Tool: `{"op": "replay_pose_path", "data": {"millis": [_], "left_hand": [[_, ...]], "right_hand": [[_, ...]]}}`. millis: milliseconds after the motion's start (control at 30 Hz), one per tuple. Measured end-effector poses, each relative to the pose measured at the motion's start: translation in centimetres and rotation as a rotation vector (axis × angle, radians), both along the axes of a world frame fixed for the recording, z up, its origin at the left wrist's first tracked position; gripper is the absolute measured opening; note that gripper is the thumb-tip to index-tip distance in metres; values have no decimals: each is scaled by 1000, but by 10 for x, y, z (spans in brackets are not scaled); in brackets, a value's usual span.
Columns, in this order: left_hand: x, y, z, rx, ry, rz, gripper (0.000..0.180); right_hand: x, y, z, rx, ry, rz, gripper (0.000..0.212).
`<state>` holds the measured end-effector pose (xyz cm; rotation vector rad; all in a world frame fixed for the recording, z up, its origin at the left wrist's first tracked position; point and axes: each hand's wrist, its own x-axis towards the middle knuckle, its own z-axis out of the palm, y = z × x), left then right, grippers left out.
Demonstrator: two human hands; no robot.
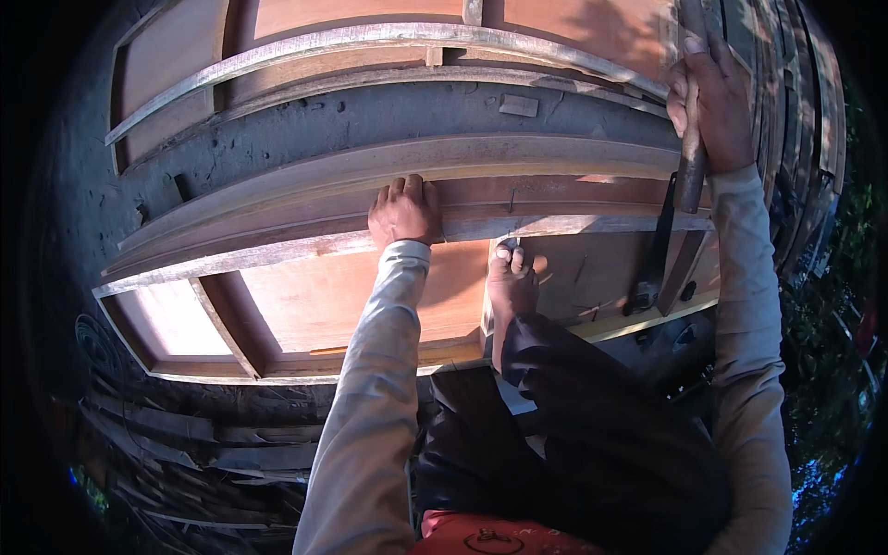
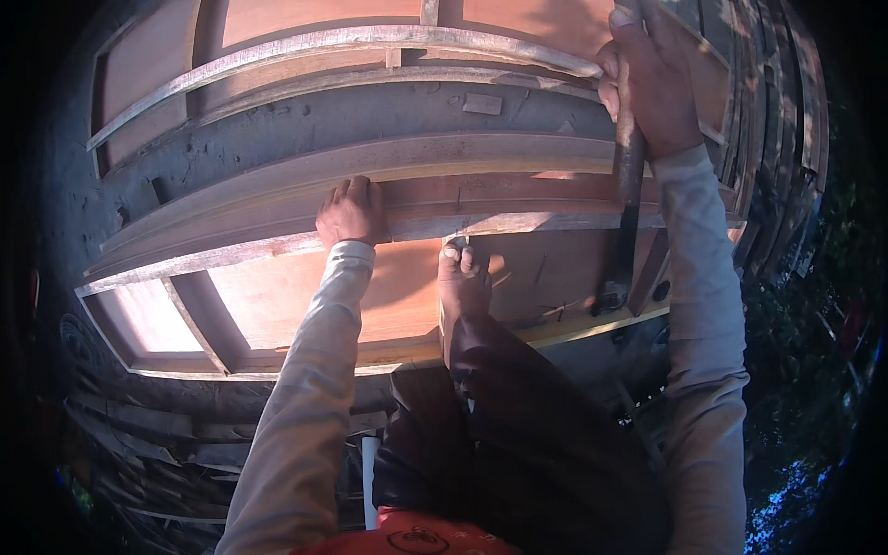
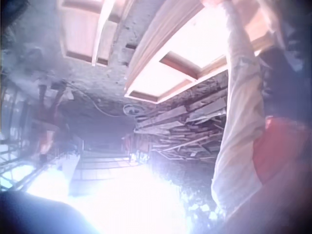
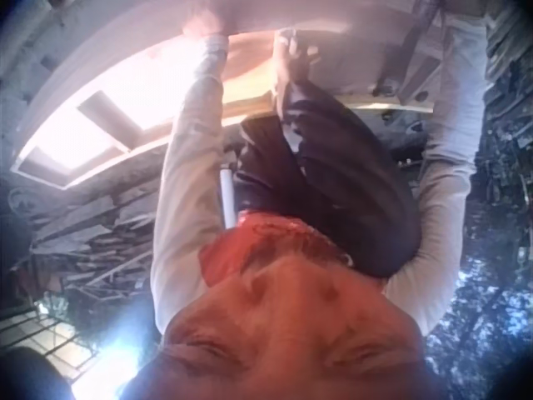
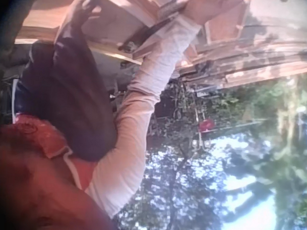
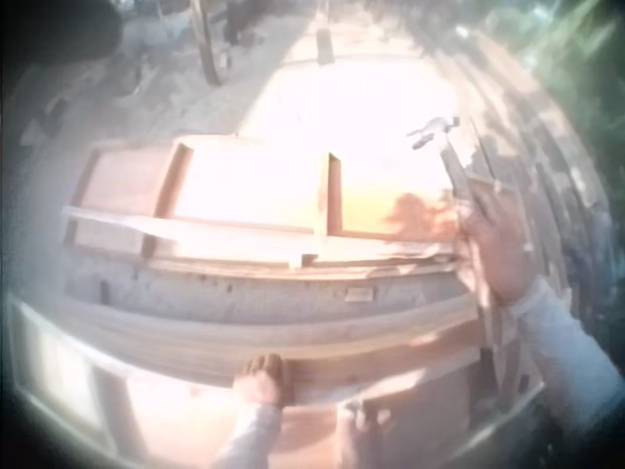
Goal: The person hammers nails into wooden frames using a hammer, occasionally steadying the wood with their bare feet.
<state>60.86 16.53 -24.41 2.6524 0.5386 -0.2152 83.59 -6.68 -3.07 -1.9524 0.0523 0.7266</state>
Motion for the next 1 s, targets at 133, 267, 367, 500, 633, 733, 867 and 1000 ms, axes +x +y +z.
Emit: {"op": "replay_pose_path", "data": {"millis": [133,267,367,500,633,733,867,1000], "left_hand": [[4,-9,-4,-14,55,15,22],[-5,-3,-3,27,-7,-20,21],[-8,2,-1,6,9,-14,21],[-1,-6,-3,9,36,-9,22],[-3,-9,-13,10,-77,-33,20],[-9,4,0,11,64,-34,19],[-3,-7,-4,-11,16,-20,19],[-3,-12,-12,-28,-27,-29,20]], "right_hand": [[-74,-32,-71,-346,66,376,48],[-46,-17,-16,-226,534,407,49],[8,2,14,68,136,72,47],[-57,-7,-49,-190,-129,-65,47],[-93,-55,-87,-265,-868,931,45],[-20,-2,6,-84,361,186,38],[-12,2,-12,14,-53,-209,41],[-108,-64,-91,-324,-598,839,49]]}}
